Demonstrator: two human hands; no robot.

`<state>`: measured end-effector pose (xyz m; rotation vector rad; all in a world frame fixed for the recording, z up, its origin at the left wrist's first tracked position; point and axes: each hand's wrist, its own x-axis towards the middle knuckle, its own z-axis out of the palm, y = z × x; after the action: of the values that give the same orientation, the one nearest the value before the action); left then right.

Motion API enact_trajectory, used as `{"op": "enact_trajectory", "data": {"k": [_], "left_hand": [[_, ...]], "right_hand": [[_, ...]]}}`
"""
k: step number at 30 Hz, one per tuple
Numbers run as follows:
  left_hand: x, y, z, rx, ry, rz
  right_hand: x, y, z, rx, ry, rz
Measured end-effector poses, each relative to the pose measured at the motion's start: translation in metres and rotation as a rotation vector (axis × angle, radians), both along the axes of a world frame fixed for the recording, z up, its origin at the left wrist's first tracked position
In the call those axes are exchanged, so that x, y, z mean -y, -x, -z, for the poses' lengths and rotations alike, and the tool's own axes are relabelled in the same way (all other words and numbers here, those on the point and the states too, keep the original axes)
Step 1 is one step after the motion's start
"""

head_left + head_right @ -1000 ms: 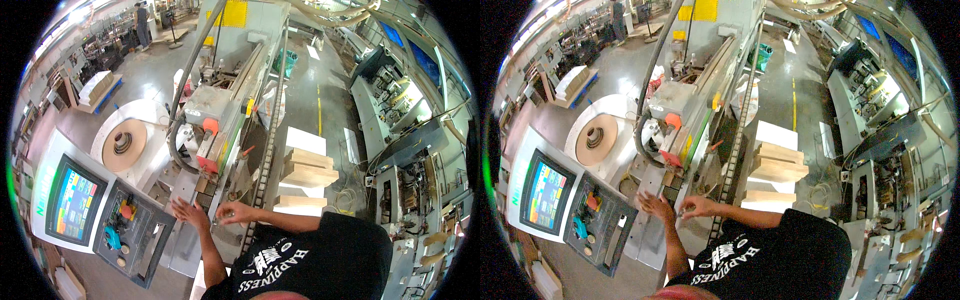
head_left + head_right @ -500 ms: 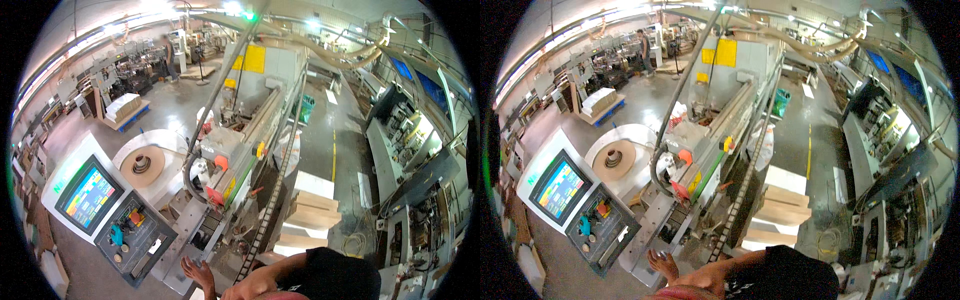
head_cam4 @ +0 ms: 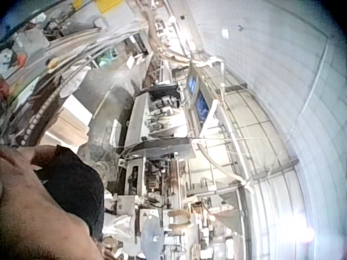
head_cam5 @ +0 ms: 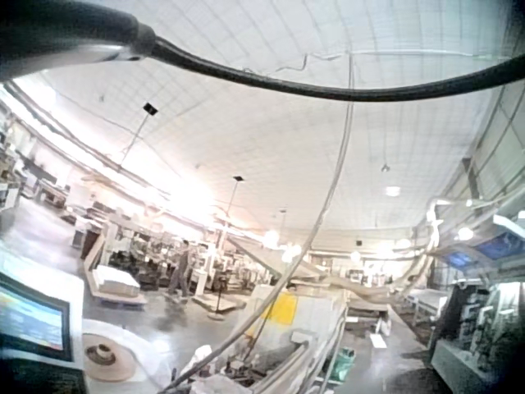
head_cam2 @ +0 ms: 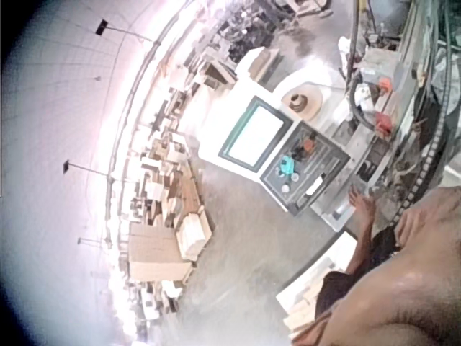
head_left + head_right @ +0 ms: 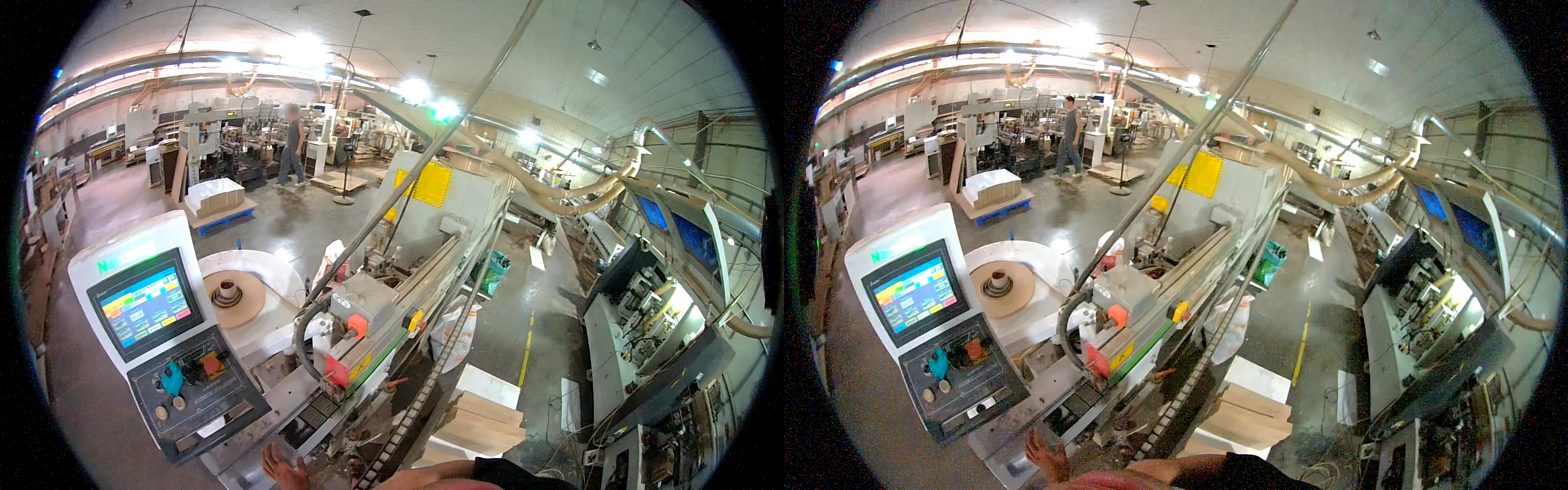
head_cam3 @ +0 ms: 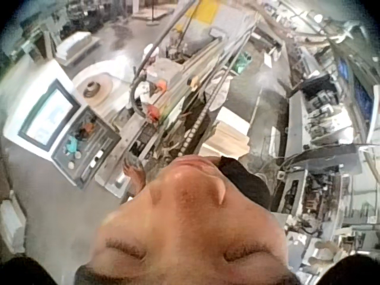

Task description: The person repeatedly picks up small wooden planks from a pile and feeds them one at a time into a machine with a conveyor belt. The planks move along the belt and exit the machine.

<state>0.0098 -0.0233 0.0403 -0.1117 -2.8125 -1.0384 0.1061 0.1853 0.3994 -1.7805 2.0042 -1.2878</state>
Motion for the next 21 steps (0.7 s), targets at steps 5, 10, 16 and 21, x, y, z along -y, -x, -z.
{"op": "enact_trajectory", "data": {"k": [5,10,16,21], "left_hand": [[0.005,0.003,0.018,-0.076,-0.056,0.066],[-0.007,-0.006,0.004,-0.159,-0.06,0.137],[0.012,-0.011,-0.014,-0.181,-0.003,0.138],[0.009,-0.012,-0.027,-0.087,-0.058,0.145]], "right_hand": [[-0.002,-0.001,-0.019,-0.166,-0.102,0.022],[0.004,0.0,-0.052,-0.271,-0.118,0.022],[0.012,-0.003,-0.057,-0.287,0.207,0.131],[0.003,0.005,-0.057,-0.132,0.434,0.586]]}}
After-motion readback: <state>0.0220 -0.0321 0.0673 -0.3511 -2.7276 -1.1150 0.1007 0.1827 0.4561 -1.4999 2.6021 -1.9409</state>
